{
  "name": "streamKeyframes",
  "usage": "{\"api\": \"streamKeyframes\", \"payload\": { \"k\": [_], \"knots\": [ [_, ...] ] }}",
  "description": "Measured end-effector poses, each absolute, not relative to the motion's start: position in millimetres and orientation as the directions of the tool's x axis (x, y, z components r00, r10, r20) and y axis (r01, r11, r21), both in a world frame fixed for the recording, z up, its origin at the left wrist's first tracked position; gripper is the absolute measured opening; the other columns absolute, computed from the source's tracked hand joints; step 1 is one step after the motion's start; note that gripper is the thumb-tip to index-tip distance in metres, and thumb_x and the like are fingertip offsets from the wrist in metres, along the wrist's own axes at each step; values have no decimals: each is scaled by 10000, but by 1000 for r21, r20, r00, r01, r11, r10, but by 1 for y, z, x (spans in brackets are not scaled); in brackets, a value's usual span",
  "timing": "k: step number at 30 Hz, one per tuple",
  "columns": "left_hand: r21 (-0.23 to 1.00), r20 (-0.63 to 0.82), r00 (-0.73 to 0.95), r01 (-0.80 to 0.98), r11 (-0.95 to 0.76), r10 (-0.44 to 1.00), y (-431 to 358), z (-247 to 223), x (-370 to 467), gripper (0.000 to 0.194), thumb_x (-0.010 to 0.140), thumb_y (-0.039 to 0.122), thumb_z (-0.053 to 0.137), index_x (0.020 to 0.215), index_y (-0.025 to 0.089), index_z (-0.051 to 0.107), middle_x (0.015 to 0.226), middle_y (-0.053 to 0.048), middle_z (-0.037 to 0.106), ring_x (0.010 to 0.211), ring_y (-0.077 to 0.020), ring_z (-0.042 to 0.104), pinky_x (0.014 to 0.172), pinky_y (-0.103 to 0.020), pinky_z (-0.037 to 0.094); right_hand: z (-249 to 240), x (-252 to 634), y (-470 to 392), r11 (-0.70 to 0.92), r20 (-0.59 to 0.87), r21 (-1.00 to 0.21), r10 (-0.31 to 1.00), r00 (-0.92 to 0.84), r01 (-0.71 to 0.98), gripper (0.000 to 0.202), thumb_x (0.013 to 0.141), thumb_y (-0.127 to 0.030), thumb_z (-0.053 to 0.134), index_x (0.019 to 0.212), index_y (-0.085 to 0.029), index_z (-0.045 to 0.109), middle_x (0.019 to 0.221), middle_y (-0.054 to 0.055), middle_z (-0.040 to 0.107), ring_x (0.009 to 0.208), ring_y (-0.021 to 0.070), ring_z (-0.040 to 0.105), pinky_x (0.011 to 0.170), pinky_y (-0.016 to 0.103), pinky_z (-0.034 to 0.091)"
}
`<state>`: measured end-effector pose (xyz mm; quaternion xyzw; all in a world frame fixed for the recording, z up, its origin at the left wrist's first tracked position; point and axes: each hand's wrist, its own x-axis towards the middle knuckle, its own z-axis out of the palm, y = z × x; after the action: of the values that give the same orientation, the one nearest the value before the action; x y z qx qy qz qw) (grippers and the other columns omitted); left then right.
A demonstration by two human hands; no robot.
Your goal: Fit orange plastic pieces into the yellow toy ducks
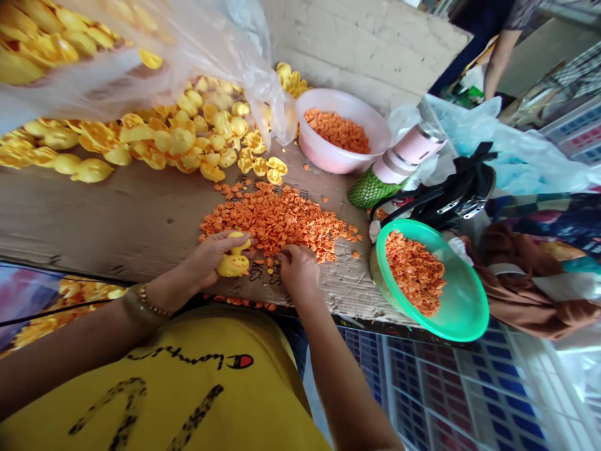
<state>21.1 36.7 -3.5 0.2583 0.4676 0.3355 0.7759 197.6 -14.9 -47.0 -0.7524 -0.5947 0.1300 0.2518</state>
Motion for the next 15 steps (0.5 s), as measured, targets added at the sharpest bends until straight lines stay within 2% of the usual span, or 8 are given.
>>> {"api": "streamKeyframes", "payload": {
  "k": [4, 7, 9, 12, 15],
  "knots": [
    [765, -552, 171, -287, 577, 816, 47, 1, -5, 127, 702, 143, 665, 791, 129, 575, 752, -41, 609, 539, -157, 617, 392, -257, 504, -50, 184, -13, -123, 108, -498, 973, 202, 858, 63, 774, -217, 656, 746, -160, 650, 797, 78, 657, 789, 194, 592, 735, 309, 446],
    [724, -590, 122, -356, 590, 798, 45, 11, -20, 97, 742, 173, 609, 829, 138, 583, 772, -57, 635, 581, -185, 646, 428, -285, 527, -45, 186, -12, -120, 84, -569, 976, 203, 814, 86, 779, -227, 629, 726, -162, 611, 727, 58, 639, 711, 187, 577, 674, 304, 438],
    [652, -644, 159, -398, 645, 748, 40, 17, -23, 94, 771, 190, 558, 835, 131, 593, 767, -84, 656, 600, -205, 660, 464, -300, 537, -40, 190, -11, -139, 79, -691, 961, 266, 709, 120, 790, -276, 611, 738, -169, 599, 680, 35, 627, 645, 169, 562, 627, 291, 432],
    [530, -691, 300, -410, 743, 658, 32, 20, -23, 128, 797, 195, 515, 825, 108, 604, 771, -139, 684, 614, -228, 673, 508, -314, 541, -31, 190, -11, -155, 60, -857, 917, 394, 492, 198, 759, -360, 637, 778, -169, 588, 683, 23, 620, 615, 152, 552, 599, 283, 437],
    [467, -690, 408, -380, 798, 598, 24, 15, -21, 163, 826, 230, 518, 836, 98, 613, 798, -162, 694, 614, -224, 675, 532, -311, 542, -19, 177, -16, -157, -38, -940, 931, 362, 304, 219, 711, -360, 667, 783, -177, 571, 681, 7, 600, 602, 132, 541, 581, 268, 439]
  ]
}}
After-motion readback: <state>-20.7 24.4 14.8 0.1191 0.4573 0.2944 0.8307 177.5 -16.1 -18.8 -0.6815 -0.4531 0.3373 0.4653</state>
